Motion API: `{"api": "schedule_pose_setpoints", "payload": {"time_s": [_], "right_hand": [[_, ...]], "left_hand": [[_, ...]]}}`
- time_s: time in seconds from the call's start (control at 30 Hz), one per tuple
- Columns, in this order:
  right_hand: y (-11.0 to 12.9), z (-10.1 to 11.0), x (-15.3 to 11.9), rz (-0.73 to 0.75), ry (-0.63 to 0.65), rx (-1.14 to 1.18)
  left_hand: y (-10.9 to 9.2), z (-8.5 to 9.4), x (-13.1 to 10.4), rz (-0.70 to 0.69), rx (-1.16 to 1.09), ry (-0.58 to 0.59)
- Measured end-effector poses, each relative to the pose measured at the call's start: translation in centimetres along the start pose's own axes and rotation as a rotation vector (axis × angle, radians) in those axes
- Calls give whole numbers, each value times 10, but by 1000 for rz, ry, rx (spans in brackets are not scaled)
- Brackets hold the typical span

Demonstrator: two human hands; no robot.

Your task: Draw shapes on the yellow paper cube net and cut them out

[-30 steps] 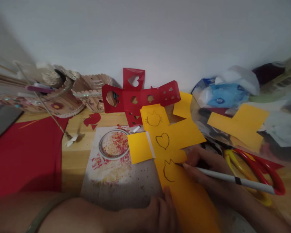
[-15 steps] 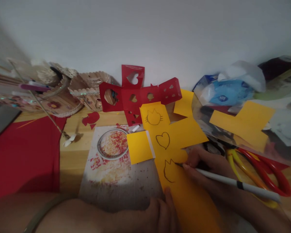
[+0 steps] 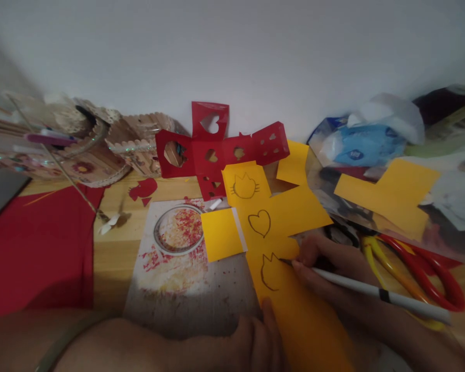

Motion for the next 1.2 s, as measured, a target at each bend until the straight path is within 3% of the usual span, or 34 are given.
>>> {"api": "schedule_pose_setpoints", "payload": {"time_s": [0.2,0.37,0.6,0.8,1.07,1.2], "right_hand": [[0,1,0,-2,4,16],[4,3,0,-87,-51,55],[1,0,1,-8,-7,34],[4,0,0,65,16,-2],[0,2,0,-48,-16,59],[2,2,2,-20,-6,51]], "left_hand": [[0,0,-1,7,15,-15],[0,0,-1,2,-17,4],[2,2,-1,-42,-49,68],[0,1,-1,-32,-12,21],[-1,0,-2,-59,12,25],[-1,-1,-3,-38,17,7]]}}
Point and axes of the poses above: each hand's wrist, its own x-axis towards the middle knuckle, its own z-axis out of the back of the hand, y = z × x, the point moved 5 cm from there along x, towards the middle knuckle, and after that the axes turned 11 degrees about -y, right-handed, at the moved point
